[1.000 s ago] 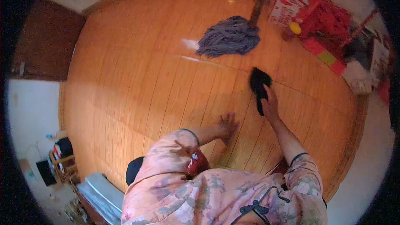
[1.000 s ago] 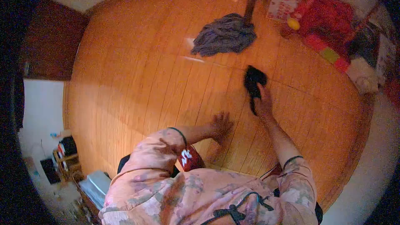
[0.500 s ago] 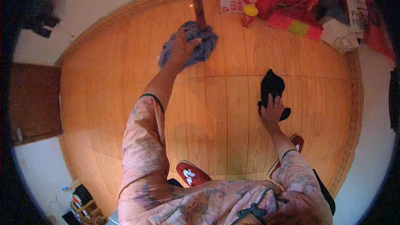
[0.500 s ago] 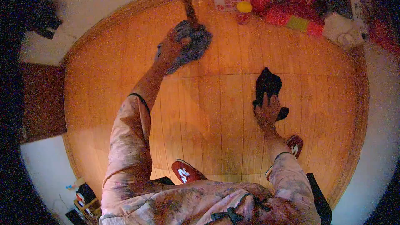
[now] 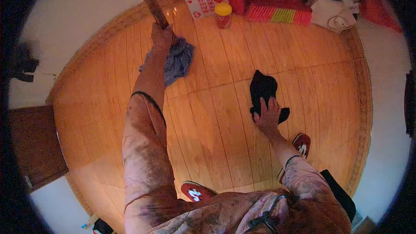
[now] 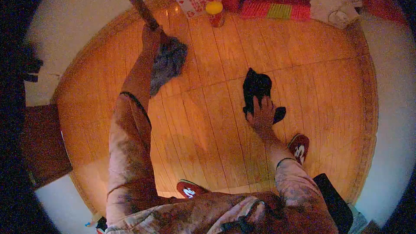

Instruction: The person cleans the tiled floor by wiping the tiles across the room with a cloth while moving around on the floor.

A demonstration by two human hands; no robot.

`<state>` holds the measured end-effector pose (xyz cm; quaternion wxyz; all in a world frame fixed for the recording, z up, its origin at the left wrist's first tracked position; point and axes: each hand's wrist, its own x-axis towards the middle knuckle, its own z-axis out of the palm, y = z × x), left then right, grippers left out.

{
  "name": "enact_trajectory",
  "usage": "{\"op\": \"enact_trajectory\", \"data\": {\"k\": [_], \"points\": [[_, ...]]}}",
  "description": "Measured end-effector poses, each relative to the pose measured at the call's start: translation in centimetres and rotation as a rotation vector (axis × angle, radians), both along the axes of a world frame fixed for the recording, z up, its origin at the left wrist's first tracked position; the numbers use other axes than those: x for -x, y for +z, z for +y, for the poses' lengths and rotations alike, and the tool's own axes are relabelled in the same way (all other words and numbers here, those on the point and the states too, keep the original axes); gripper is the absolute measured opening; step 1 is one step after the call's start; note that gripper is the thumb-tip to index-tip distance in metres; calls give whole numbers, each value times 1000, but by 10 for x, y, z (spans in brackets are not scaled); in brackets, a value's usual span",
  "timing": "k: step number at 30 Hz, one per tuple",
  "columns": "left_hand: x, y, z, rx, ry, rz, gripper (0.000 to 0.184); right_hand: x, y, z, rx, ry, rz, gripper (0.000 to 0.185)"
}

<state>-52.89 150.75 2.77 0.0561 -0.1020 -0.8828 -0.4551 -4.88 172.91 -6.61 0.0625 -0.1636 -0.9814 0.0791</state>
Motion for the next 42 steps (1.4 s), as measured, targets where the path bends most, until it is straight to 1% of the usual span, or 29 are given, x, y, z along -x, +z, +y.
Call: {"op": "enact_trajectory", "data": {"k": [1, 4, 7, 8, 9, 12, 15, 18, 21, 23, 24, 26, 27, 29, 31, 33, 35, 37, 39, 42], "points": [[0, 2, 1, -8, 0, 0, 37, -1, 0, 0, -4, -6, -9, 74], [-13, 28, -2, -33, -27, 15, 34, -1, 0, -2, 36, -12, -3, 71], [-25, 58, -12, -41, -81, 2, 33, 1, 8, -2, 40, -18, -1, 76], [-50, 99, -8, -23, -83, -31, 34, -1, 10, -2, 42, -12, 12, 76], [-66, 128, -5, -4, -85, -62, 34, -1, 12, -2, 45, -7, 28, 75], [-71, 156, -18, 80, -131, 104, 37, -1, 11, -2, 58, -8, 60, 75], [-88, 187, -25, 54, -141, -3, 41, 0, 9, -2, 43, 8, 121, 75], [-109, 217, -20, 176, -154, 201, 41, -1, 11, 0, 54, 15, 109, 75], [-137, 249, 8, 120, -228, 220, 45, -4, 4, -1, 16, 18, 91, 74], [-147, 260, 30, 193, -261, 229, 40, -4, 0, -1, 4, 11, 70, 73], [-150, 260, 43, 232, -278, 231, 38, -4, 2, -1, 18, 2, 44, 72], [-152, 242, 72, 177, -322, 297, 48, -2, 6, -2, 35, -9, 43, 72], [-152, 229, 86, 149, -340, 331, 53, -2, 8, -2, 41, -6, 67, 73], [-144, 185, 110, 240, -270, 393, 53, -3, 7, -1, 42, 0, 96, 73], [-157, 174, 129, 286, -316, 248, 52, -1, 4, 0, 37, 14, 110, 74], [-152, 139, 150, 191, -320, 252, 52, -1, 2, 1, 31, 17, 113, 74], [-156, 131, 170, 203, -196, 181, 51, 0, 2, 1, 26, 37, 118, 73], [-149, 119, 184, 167, -233, 130, 51, -2, 0, 1, 20, 58, 122, 71], [-148, 106, 203, 136, -195, 94, 48, -2, -9, 2, 34, 71, 149, 72], [-153, 76, 215, 90, -200, 161, 47, -2, -7, -1, 27, 59, 136, 72]]}}
